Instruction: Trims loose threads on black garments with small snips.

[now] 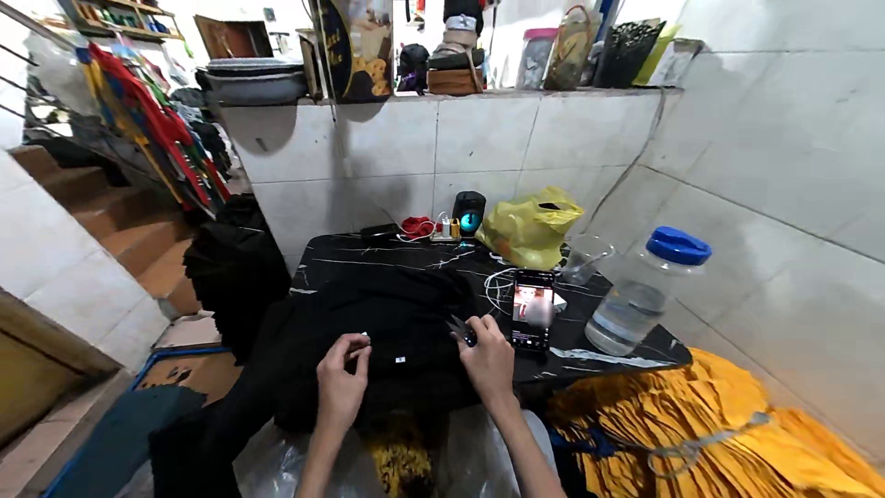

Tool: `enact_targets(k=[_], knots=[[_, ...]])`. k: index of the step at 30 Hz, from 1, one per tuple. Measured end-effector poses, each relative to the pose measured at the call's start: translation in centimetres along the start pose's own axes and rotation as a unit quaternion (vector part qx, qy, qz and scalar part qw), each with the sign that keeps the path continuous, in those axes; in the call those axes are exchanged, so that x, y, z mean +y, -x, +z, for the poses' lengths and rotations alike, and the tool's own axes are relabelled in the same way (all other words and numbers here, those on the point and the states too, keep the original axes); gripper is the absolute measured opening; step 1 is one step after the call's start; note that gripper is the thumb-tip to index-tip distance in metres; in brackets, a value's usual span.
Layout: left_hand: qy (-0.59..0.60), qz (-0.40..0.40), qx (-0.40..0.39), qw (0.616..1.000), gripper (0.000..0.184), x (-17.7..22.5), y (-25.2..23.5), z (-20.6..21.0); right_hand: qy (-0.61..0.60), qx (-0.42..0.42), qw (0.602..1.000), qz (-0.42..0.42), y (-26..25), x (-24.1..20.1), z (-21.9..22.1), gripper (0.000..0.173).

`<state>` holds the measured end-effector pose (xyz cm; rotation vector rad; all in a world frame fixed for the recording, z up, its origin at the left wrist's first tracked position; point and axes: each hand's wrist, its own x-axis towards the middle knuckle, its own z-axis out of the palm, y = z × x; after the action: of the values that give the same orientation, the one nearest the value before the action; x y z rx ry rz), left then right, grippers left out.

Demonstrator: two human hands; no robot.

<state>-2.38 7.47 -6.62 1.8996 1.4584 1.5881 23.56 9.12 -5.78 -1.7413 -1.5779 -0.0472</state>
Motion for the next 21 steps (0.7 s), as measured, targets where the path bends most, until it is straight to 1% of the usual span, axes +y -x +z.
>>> enact_targets(k=[2, 3, 4, 5, 7, 8, 10, 12, 13, 14, 15, 17, 18, 19, 20, 21], knots=[[-0.029, 0.020, -0.025, 0.999, 0.017, -0.5, 0.1, 0.3, 0.014, 0.033, 0.999, -0.029, 0.6, -1.1, 0.2, 0.015], [-0.046, 0.026, -0.039, 0.998, 0.016, -0.5, 0.1, 0.4, 0.023, 0.034, 0.998, -0.040, 0.9, -1.6, 0.2, 0.014], [-0.062, 0.031, -0.054, 0.996, 0.015, -0.6, 0.2, 0.6, 0.033, 0.014, 0.999, -0.037, 1.3, -2.2, 0.2, 0.014], [-0.074, 0.035, -0.071, 0.994, 0.015, -0.6, 0.2, 0.8, 0.051, -0.026, 0.998, -0.020, 1.6, -2.9, 0.0, 0.015], [-0.079, 0.045, -0.108, 0.990, 0.016, -0.5, 0.3, 1.3, 0.091, -0.147, 0.984, 0.034, 1.9, -4.5, -0.8, 0.026], [-0.079, 0.051, -0.125, 0.988, 0.017, -0.4, 0.2, 1.6, 0.094, -0.186, 0.977, 0.049, 1.9, -5.1, -0.9, 0.033], [-0.082, 0.073, -0.154, 0.982, 0.019, -0.1, 0.4, 2.5, 0.067, -0.229, 0.969, 0.061, 2.3, -6.0, -1.0, 0.050], [-0.114, 0.119, -0.156, 0.974, 0.020, 0.3, 1.4, 3.7, 0.035, -0.272, 0.960, 0.063, 2.7, -6.0, -0.7, 0.067], [-0.141, 0.145, -0.146, 0.968, 0.020, 0.7, 2.3, 4.3, 0.021, -0.284, 0.957, 0.058, 2.9, -5.6, -0.3, 0.072], [-0.176, 0.169, -0.130, 0.961, 0.020, 1.2, 3.4, 4.9, 0.009, -0.289, 0.956, 0.052, 3.1, -5.0, 0.0, 0.073], [-0.214, 0.174, -0.117, 0.954, 0.023, 1.7, 4.7, 5.4, 0.001, -0.288, 0.957, 0.044, 3.2, -4.3, 0.2, 0.072], [-0.274, 0.129, -0.124, 0.945, 0.038, 2.5, 7.5, 6.5, -0.014, -0.284, 0.958, 0.027, 3.2, -2.9, -0.1, 0.068], [-0.283, 0.102, -0.130, 0.945, 0.047, 2.8, 8.6, 6.9, -0.022, -0.293, 0.956, 0.025, 3.2, -2.5, -0.5, 0.068], [-0.276, 0.081, -0.136, 0.948, 0.055, 3.0, 9.4, 7.2, -0.028, -0.306, 0.951, 0.022, 3.0, -2.2, -0.8, 0.069], [-0.242, 0.067, -0.146, 0.957, 0.057, 3.1, 9.9, 7.5, -0.035, -0.317, 0.947, 0.018, 2.9, -1.9, -1.0, 0.071], [-0.186, 0.048, -0.165, 0.967, 0.053, 3.3, 10.0, 7.7, -0.042, -0.329, 0.943, 0.015, 2.7, -1.7, -1.2, 0.072]])
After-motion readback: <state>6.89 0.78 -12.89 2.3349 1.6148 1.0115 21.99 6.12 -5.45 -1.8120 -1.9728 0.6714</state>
